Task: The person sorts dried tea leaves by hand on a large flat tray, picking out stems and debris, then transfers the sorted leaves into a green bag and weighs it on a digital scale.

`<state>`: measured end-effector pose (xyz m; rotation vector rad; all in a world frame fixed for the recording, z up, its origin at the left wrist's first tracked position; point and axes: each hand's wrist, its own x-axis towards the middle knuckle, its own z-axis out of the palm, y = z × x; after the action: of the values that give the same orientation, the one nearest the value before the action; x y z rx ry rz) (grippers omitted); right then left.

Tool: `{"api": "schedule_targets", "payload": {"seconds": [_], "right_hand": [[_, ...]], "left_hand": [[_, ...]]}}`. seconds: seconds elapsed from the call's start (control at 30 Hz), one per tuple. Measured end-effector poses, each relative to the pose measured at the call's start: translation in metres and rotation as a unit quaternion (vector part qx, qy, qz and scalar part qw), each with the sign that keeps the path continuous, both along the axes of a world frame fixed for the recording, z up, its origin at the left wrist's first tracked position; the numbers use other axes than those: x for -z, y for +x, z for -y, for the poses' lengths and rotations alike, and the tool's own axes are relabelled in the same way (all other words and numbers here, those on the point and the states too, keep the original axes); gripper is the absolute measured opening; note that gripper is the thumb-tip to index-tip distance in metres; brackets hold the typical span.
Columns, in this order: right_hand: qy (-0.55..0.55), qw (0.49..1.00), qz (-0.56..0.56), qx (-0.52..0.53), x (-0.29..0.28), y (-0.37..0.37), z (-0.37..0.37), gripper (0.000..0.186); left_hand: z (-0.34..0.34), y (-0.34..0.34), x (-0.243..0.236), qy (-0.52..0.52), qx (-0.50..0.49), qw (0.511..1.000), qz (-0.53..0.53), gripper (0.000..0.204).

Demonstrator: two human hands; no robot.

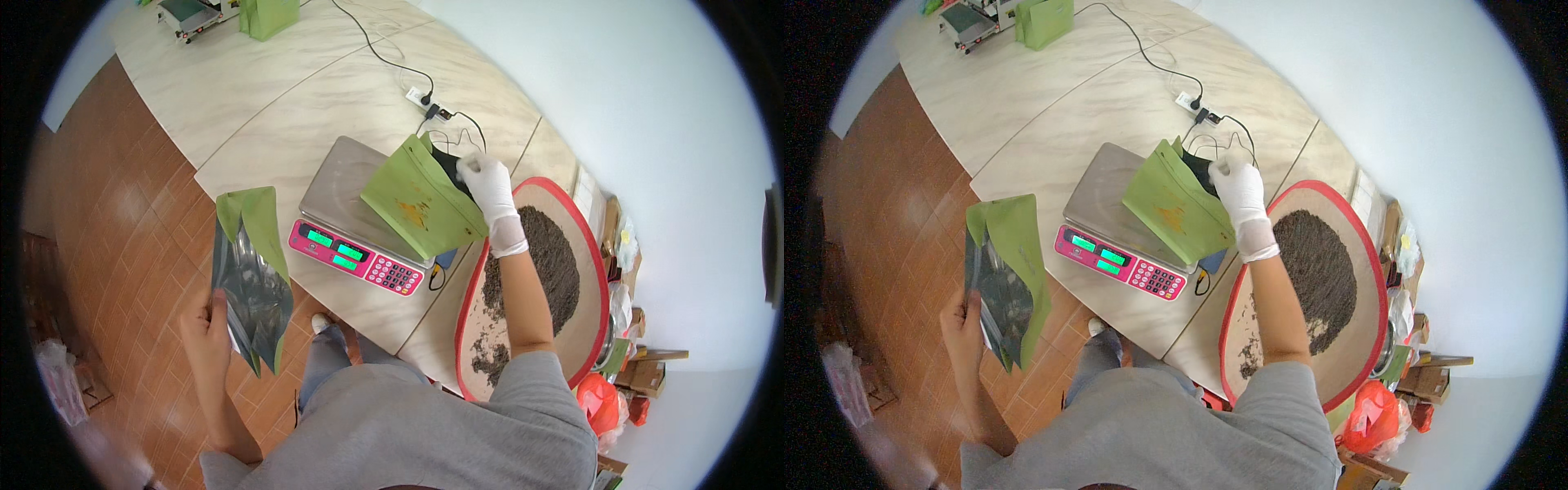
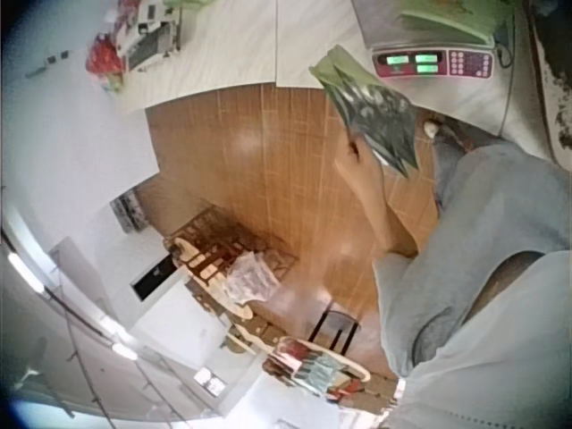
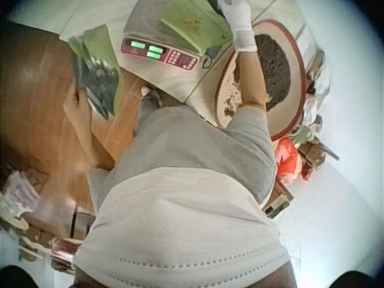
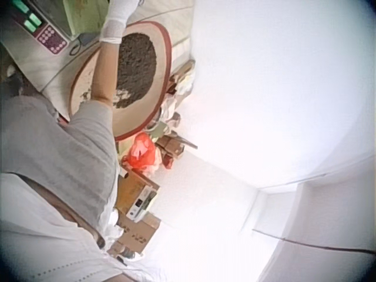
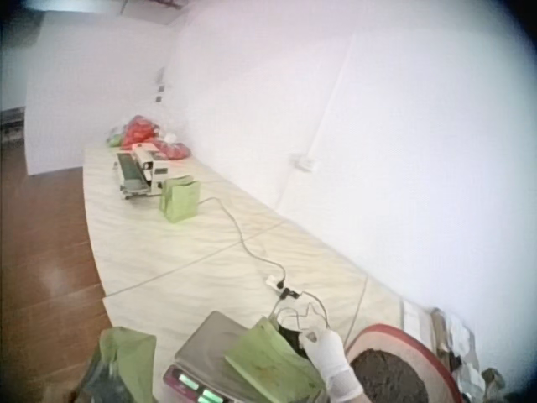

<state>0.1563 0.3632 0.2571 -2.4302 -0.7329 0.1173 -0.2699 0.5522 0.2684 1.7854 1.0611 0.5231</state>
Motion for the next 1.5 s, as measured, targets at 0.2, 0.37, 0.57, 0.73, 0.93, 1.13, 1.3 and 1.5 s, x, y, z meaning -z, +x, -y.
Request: {"api": "schedule_targets", "payload": {"seconds": [0.2,0.37,0.57,0.73,0.93,1.13,1.3,1.5], "right_hand": [[-0.285,0.891,-0.122,-0.331,0.009,0.035,-0.02,0.032],[-0.383,0.823,-0.158,-0.388,0.032,0.035,-0.037,0.036],[-0.282,0.881,-0.269,-0.267,0.077,0.028,-0.02,0.036],[-0.191,0.891,-0.355,-0.206,0.073,0.03,-0.016,0.037],[-0.124,0.933,-0.241,-0.237,0.04,0.038,-0.012,0.033],[0.004,0.872,-0.46,-0.166,-0.007,0.039,0.007,0.026],[0.104,0.85,-0.501,-0.124,-0.041,0.033,0.019,0.025],[0.183,0.808,-0.523,-0.2,-0.098,-0.027,-0.011,0.022]], "left_hand": [[0.002,0.028,0.002,0.044,-0.011,0.998,0.035,0.018],[0.005,0.042,0.003,-0.011,-0.04,0.998,0.056,0.027],[0.007,0.052,0.008,-0.035,-0.043,0.997,0.046,0.03],[0.003,0.071,-0.003,-0.033,0.004,0.999,0.024,0.024],[-0.001,0.101,-0.01,0.0,0.063,0.997,0.033,0.025],[0.0,0.139,-0.011,0.002,0.095,0.994,0.058,0.034],[0.007,0.179,-0.024,-0.006,0.12,0.993,-0.01,0.035],[0.017,0.215,-0.011,0.106,0.143,0.984,-0.022,0.04]]}}
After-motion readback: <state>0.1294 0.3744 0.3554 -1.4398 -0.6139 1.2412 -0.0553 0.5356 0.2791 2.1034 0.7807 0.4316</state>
